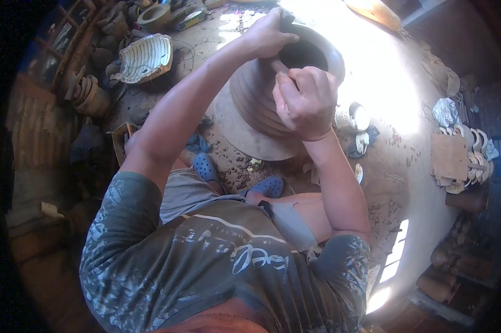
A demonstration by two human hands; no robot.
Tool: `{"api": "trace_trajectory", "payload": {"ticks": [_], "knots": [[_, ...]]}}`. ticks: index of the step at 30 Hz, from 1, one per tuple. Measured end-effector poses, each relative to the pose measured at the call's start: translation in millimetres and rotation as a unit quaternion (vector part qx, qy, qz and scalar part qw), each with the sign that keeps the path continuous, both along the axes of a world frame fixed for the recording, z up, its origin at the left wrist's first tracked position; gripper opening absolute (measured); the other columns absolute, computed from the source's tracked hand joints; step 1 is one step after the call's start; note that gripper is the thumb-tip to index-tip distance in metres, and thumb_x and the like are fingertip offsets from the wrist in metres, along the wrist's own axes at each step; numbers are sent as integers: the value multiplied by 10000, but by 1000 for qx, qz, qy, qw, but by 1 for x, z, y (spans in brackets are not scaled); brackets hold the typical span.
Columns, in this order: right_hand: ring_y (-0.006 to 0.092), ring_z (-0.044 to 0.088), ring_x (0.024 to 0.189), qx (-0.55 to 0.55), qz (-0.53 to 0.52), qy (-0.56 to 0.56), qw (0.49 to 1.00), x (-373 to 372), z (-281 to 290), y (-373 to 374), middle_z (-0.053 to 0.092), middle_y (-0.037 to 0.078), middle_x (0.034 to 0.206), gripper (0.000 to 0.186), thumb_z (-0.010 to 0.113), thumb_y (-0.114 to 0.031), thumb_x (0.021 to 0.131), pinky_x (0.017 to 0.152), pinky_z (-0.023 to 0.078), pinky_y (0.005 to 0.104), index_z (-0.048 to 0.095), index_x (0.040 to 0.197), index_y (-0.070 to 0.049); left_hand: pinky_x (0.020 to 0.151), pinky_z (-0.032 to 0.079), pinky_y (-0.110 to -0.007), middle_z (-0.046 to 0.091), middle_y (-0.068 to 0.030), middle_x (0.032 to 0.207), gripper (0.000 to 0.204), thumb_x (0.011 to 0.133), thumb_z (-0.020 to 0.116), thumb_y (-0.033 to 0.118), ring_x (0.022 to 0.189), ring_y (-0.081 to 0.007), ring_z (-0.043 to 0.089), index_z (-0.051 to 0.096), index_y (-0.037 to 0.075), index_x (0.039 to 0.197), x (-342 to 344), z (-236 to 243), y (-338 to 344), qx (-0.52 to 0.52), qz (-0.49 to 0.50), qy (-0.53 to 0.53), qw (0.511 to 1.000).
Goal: The person shapes a large clay vessel on a pottery wheel by hand, using their fingers to smooth the internal and external surfaces and refine the rim.
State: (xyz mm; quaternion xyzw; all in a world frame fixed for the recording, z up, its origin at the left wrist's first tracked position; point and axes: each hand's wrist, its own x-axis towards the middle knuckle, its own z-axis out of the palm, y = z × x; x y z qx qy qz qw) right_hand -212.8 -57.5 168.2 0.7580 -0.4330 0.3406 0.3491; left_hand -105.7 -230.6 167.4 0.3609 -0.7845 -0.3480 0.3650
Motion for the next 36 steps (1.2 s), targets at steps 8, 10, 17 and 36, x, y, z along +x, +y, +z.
{"api": "trace_trajectory", "payload": {"ticks": [8,10,17,36], "knots": [[211,612,892,35,25,-3,999,-11,4,8,669,-11,922,229,884,-87,742,851,443,378,799,951,-127,1096,489,-384,664,-259,1340,659,867,836,209,1264,-337,644,548,-89,1380,-5,-5,-40,-24,-127,-2,992],[216,609,892,22,38,-6,999,-18,1,8,662,-13,912,201,868,-88,747,825,429,390,780,926,-113,1093,488,-382,665,-250,1343,660,868,837,200,1260,-325,645,547,-86,1387,-7,0,-40,-20,-161,9,987],[248,626,911,90,80,-66,991,-56,3,26,667,25,912,194,866,-16,746,814,483,395,769,901,-83,1088,484,-378,679,-216,1321,637,921,807,258,1255,-282,635,553,-85,1393,-10,-1,-48,9,-210,34,977],[289,650,780,630,10,119,768,-18,101,-88,695,144,954,849,508,21,727,791,548,404,563,1507,-310,1112,458,-401,639,-168,1391,459,1043,647,283,1277,-264,596,607,1,1403,-20,9,-58,133,-293,5,947]]}}
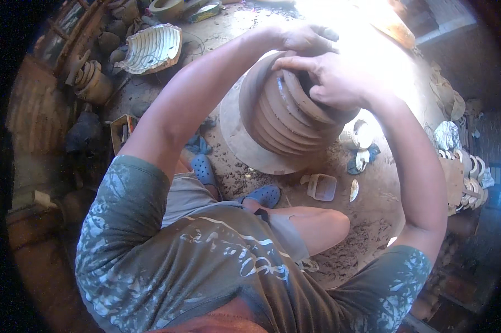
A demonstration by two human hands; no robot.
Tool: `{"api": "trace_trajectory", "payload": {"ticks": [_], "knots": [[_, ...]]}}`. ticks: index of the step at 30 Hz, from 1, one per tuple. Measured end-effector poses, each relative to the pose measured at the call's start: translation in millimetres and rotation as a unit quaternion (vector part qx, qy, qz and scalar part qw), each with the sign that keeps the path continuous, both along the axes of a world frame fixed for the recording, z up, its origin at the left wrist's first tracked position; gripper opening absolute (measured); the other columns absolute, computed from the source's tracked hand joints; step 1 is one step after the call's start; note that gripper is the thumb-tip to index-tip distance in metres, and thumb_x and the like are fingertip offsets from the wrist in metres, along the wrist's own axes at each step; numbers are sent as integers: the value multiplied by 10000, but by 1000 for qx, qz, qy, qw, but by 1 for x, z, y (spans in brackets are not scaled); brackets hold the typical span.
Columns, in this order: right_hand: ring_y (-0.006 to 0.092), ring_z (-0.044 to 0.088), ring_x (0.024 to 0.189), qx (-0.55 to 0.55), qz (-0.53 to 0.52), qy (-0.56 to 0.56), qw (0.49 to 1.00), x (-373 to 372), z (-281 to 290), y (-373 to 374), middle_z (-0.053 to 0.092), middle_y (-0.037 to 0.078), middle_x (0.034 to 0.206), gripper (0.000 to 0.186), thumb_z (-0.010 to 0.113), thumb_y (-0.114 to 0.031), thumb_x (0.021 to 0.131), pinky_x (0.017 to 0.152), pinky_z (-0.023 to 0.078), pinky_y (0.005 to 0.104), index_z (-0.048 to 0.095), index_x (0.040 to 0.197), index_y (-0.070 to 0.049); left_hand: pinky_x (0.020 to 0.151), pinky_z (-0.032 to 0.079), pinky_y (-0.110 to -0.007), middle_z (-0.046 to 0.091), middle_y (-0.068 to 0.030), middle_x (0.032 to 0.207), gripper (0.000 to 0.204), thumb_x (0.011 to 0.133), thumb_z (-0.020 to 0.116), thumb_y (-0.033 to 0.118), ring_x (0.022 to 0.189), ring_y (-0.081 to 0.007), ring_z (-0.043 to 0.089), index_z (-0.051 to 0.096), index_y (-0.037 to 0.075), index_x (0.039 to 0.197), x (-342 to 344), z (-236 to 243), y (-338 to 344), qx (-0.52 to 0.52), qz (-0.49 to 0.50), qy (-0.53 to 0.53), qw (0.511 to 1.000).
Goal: The person shapes a large clay vessel on a pottery wheel by hand, using their fingers to smooth the internal and external surfaces and refine the rim.
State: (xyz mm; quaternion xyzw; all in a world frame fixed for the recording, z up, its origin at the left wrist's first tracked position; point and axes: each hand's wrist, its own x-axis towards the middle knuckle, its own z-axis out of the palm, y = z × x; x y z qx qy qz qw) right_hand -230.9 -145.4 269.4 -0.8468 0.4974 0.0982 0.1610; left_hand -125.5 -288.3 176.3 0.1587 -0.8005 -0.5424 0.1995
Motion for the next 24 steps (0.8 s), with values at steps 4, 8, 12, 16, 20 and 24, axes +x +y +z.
{"api": "trace_trajectory", "payload": {"ticks": [4,8,12,16,20,24], "knots": [[335,675,865,-71,115,-44,990,-25,-19,4,682,112,965,721,596,30,826,805,556,440,610,1451,-328,1154,431,-385,622,-192,1432,579,1020,683,312,1323,-273,578,552,-27,1471,-4,2,-3,-42,22,-16,999],[344,643,827,-85,166,40,982,-25,-1,19,609,108,870,606,684,-29,885,778,540,461,642,1404,-338,1144,438,-371,616,-192,1432,572,1024,678,295,1313,-261,581,545,-33,1473,-3,0,-14,-49,-24,-8,998],[292,618,877,-119,203,145,961,-34,9,43,570,61,895,648,724,-22,792,833,528,427,673,1338,-368,994,509,-345,694,-139,1245,466,1018,706,307,1130,-201,629,627,-13,1349,-4,-9,-1,-12,51,61,997],[258,614,877,-170,221,134,951,-59,18,85,592,44,889,546,747,-9,747,808,535,413,722,1251,-218,1011,525,-353,689,-170,1270,518,1035,688,320,1160,-232,647,575,-31,1399,-1,-17,-2,23,61,81,995],[243,665,814,-172,-25,-143,974,-76,-2,147,669,89,905,342,734,-4,881,740,543,360,744,1221,-47,1005,526,-401,698,-184,1241,483,1062,634,354,1149,-254,655,595,-44,1333,5,-30,3,7,137,113,984],[150,686,842,-192,-297,-470,809,-66,-71,189,748,95,988,202,699,-1,982,759,546,290,751,1175,28,981,536,-419,723,-212,1166,452,1061,629,333,1096,-279,692,604,-48,1303,1,-24,25,-69,247,67,964]]}}
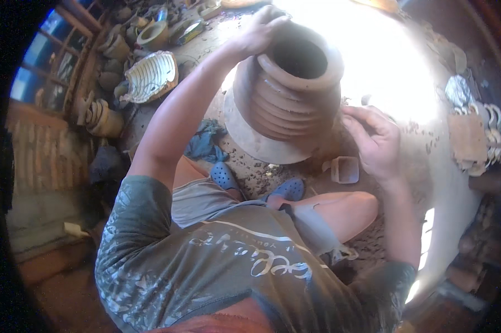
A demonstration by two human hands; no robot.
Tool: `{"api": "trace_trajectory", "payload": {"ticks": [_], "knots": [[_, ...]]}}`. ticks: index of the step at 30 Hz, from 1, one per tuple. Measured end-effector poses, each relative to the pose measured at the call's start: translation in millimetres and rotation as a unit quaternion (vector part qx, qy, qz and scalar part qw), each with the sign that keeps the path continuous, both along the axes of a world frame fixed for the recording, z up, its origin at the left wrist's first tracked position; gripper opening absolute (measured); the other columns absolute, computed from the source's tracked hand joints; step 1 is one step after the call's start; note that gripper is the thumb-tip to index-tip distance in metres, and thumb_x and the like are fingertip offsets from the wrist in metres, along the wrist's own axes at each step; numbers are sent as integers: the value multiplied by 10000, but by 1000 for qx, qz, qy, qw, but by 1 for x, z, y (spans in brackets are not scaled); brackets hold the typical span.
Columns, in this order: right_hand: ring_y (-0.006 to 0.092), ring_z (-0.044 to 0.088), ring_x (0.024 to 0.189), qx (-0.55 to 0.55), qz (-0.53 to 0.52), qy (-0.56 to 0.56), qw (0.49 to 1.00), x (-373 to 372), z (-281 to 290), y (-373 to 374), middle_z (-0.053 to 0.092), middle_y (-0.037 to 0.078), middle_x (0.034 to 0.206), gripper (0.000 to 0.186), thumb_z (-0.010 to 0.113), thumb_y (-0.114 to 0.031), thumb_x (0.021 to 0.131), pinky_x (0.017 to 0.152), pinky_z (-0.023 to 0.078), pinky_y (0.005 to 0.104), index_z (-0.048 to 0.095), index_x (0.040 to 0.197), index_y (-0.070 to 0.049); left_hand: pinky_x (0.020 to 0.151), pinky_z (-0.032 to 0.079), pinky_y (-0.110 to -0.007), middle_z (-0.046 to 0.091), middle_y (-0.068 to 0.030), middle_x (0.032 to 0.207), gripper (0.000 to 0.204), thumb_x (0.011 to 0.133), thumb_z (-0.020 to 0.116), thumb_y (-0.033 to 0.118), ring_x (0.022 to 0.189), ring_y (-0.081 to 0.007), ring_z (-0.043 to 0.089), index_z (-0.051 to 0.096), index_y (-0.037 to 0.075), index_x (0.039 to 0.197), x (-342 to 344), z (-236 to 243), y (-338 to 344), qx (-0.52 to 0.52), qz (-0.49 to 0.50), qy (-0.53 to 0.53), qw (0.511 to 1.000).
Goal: The person shapes a large clay vessel on a pottery wheel by hand, using their fingers to smooth the internal and external surfaces and refine the rim.
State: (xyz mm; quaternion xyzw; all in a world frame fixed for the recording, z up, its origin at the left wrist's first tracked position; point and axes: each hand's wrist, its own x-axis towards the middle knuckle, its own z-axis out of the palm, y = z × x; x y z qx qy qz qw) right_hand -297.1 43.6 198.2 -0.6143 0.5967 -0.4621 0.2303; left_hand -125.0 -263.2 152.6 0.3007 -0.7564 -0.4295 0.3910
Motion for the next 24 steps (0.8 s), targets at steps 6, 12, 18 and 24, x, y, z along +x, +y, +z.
{"api": "trace_trajectory", "payload": {"ticks": [6,12,18,24], "knots": [[119,663,795,-43,-128,-347,928,41,-64,-3,737,81,930,194,763,-42,962,740,525,257,745,1126,59,1081,490,-424,603,-212,1393,457,1102,551,268,1285,-286,596,437,1,1454,12,6,11,-155,-48,-78,984],[192,717,952,-83,-100,-557,820,68,-64,-27,726,130,1068,261,708,-40,996,886,587,300,675,1216,96,908,542,-349,714,-114,1130,397,1072,629,322,1008,-177,669,617,12,1319,29,64,29,-171,-20,-162,972],[193,728,924,-82,-134,-551,820,60,-77,-48,731,146,1060,313,709,-72,1004,867,609,298,648,1248,115,967,522,-364,718,-133,1209,390,1062,638,297,1090,-192,666,622,10,1326,17,45,36,-211,-100,-184,955],[175,718,863,-84,-170,-563,805,57,-74,-70,738,129,1035,239,699,-74,1009,828,610,285,682,1182,90,1039,485,-382,681,-169,1265,443,1058,620,298,1174,-239,646,595,-9,1377,17,43,50,-211,-44,-236,948]]}}
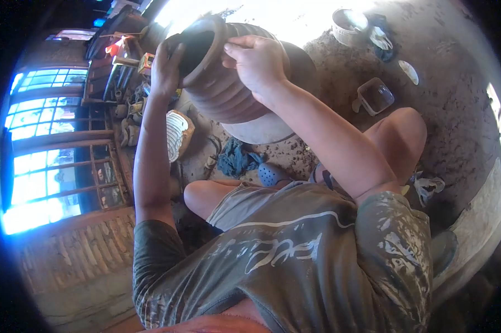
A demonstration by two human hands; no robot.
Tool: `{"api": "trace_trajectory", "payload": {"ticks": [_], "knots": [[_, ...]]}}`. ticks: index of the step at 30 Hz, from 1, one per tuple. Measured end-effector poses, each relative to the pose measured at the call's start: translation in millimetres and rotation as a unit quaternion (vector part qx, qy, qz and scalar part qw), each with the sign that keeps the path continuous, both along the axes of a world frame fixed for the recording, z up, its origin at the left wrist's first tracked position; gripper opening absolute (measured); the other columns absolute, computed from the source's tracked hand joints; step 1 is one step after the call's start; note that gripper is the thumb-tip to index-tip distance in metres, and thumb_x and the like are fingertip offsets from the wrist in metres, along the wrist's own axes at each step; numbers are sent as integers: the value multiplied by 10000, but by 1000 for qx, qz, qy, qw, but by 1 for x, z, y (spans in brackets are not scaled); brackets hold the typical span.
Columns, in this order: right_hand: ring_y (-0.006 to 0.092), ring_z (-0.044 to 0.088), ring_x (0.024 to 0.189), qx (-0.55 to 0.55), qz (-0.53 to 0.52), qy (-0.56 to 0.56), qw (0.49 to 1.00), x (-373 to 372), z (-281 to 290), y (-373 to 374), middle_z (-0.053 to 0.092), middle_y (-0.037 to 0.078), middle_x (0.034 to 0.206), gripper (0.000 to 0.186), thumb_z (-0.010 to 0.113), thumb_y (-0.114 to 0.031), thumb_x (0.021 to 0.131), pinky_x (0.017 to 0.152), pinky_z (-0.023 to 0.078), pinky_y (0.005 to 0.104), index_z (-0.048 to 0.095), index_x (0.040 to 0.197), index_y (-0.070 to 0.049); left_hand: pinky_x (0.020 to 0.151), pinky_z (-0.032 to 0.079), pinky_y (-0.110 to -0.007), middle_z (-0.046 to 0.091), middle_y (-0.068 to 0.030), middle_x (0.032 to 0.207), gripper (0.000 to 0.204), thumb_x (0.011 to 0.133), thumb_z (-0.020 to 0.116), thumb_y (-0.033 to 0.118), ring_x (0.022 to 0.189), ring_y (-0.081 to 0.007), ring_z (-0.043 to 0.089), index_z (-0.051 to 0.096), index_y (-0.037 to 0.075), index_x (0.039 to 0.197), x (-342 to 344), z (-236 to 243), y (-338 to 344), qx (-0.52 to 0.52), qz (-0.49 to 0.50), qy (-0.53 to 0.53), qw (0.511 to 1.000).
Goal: The person shapes a large clay vessel on a pottery wheel by hand, using their fingers to smooth the internal and external surfaces and refine the rim.
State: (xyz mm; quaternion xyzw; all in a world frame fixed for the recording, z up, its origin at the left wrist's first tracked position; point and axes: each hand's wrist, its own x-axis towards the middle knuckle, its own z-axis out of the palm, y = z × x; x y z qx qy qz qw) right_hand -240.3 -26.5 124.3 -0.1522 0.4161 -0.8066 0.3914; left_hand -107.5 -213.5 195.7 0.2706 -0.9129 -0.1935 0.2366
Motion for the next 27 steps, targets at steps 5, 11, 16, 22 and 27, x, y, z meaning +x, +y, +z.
{"api": "trace_trajectory", "payload": {"ticks": [5,11,16,22,27], "knots": [[117,646,745,51,-3,-2,999,9,22,8,712,90,977,310,677,-92,1002,617,555,251,676,1248,96,980,490,-496,679,-275,1168,453,1024,639,379,1114,-437,650,626,-35,1209,2,-11,-3,-66,20,35,997],[101,572,658,-28,25,-80,996,28,13,12,686,126,1015,485,585,-91,1021,512,455,250,528,1444,140,984,474,-519,630,-295,1204,506,1022,629,396,1133,-476,611,609,-75,1204,-3,-12,1,-97,35,19,994],[95,555,616,-54,2,-103,993,64,15,13,661,98,983,490,591,-74,1025,474,411,235,516,1467,124,997,463,-529,618,-299,1208,509,1029,628,387,1143,-483,601,594,-85,1215,-7,-12,9,-93,67,6,993],[86,555,648,-76,10,38,996,97,-2,12,627,16,865,407,662,-132,1041,556,454,237,630,1422,7,1000,455,-539,618,-303,1204,493,1042,622,384,1158,-485,587,587,-79,1208,-2,-16,5,-81,96,12,992],[102,652,804,-50,18,324,944,86,-10,51,723,107,1009,265,707,-94,999,726,537,280,759,1245,-9,933,469,-511,642,-268,1122,436,1045,626,372,1063,-441,610,615,-61,1098,-5,-3,42,-185,79,78,977]]}}
